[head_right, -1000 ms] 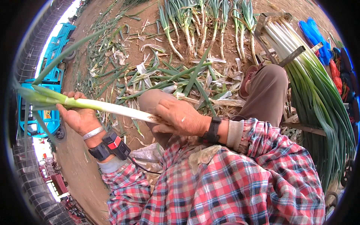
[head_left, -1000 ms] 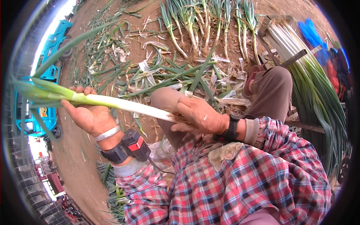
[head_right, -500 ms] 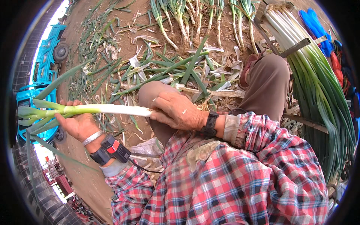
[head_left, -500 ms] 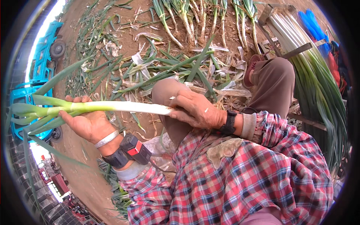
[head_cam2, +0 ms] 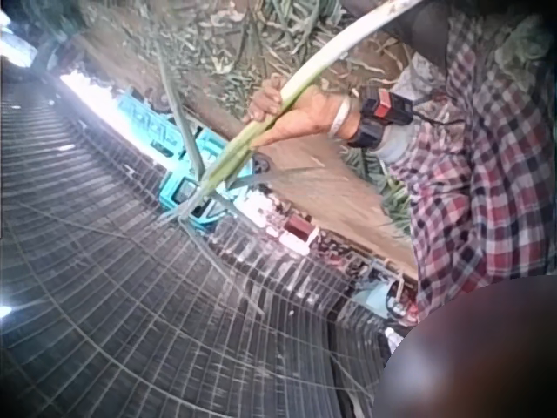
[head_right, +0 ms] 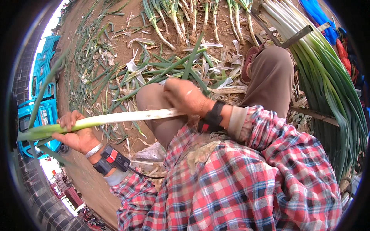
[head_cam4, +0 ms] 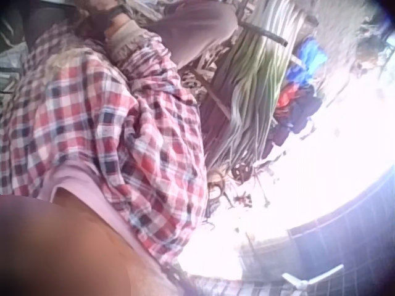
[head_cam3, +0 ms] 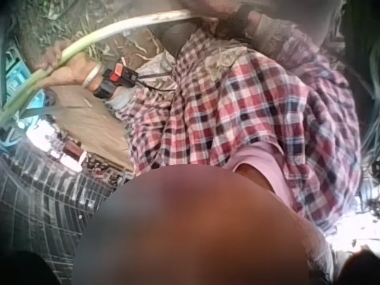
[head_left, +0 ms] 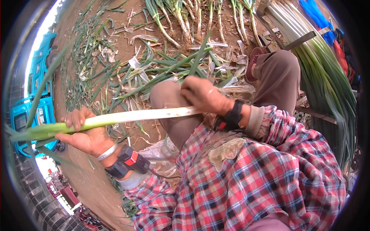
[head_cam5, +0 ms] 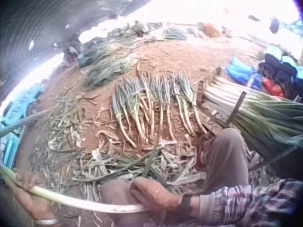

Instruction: Peel and clean green onions and place them on a sorting rack.

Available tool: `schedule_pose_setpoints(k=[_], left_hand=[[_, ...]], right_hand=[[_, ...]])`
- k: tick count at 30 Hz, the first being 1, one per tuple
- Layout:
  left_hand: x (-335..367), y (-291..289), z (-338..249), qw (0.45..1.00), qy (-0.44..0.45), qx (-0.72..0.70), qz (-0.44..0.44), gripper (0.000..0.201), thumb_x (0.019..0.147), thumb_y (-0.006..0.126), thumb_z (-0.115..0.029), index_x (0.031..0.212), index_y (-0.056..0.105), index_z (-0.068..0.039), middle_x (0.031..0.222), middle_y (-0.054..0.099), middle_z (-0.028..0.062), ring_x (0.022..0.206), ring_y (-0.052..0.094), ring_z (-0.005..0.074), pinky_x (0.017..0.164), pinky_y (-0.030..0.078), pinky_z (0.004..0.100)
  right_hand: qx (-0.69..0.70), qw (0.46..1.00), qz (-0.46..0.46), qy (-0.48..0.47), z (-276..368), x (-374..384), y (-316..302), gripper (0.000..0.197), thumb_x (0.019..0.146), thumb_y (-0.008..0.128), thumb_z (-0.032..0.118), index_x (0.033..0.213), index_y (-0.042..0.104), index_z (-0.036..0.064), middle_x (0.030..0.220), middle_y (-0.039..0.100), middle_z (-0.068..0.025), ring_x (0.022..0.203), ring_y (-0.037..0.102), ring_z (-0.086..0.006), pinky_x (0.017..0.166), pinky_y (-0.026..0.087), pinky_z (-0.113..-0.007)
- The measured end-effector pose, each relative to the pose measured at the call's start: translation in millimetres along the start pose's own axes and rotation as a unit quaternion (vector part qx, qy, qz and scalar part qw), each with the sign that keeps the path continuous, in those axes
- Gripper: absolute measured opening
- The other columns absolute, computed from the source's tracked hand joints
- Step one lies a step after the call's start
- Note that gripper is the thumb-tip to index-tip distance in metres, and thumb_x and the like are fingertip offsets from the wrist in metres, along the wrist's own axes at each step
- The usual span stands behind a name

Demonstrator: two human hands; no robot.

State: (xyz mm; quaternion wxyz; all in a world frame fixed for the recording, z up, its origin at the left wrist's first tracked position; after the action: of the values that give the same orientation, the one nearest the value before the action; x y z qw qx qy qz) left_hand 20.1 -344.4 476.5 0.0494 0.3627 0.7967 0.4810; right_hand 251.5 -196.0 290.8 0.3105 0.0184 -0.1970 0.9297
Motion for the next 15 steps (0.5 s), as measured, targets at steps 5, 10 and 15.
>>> schedule_pose_setpoints(k=[5, 10, 15], left_hand=[[-10, 17, -1, 0.998, 0.002, -0.054, 0.039, 0.051, 0.081, 0.07, -0.046, 0.098, 0.046, -0.004, 0.062, 0.045, -0.0038, 0.044, 0.041, 0.006, 0.049, 0.034, 0.0225], [-12, 25, -1, 0.997, 0.014, -0.052, 0.063, 0.051, 0.077, 0.077, -0.039, 0.098, 0.045, -0.005, 0.059, 0.045, -0.0051, 0.042, 0.04, 0.0037, 0.045, 0.031, 0.0197], [-19, 35, 0, 0.989, -0.01, -0.085, 0.119, 0.049, 0.077, 0.077, -0.039, 0.096, 0.047, -0.006, 0.058, 0.046, -0.0055, 0.041, 0.04, 0.0035, 0.043, 0.033, 0.0188]], right_hand=[[0.163, 0.981, 0.1, 0.005, 24, -15, -25, 0.026, 0.085, 0.066, 0.015, 0.105, 0.061, -0.0001, 0.094, 0.061, -0.0141, 0.088, 0.06, -0.0265, 0.077, 0.048, -0.037], [0.048, 0.989, 0.1, -0.097, 47, -26, -4, 0.019, 0.083, 0.068, 0.016, 0.093, 0.059, 0.0021, 0.089, 0.054, -0.0143, 0.086, 0.055, -0.0333, 0.076, 0.045, -0.04], [0.043, 0.988, 0.104, -0.104, 51, -30, 4, 0.017, 0.083, 0.066, 0.013, 0.087, 0.053, 0.0019, 0.085, 0.051, -0.0143, 0.082, 0.053, -0.0338, 0.072, 0.044, -0.041]])
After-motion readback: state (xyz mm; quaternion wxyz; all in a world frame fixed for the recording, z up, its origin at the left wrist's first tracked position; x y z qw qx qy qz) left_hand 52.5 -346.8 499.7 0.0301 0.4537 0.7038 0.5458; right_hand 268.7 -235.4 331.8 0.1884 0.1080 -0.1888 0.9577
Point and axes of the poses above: each hand's wrist, its own x-axis towards the middle knuckle, its own y-axis out of the palm, z = x × y, the point moved 10 cm from there along x, towards the middle knuckle
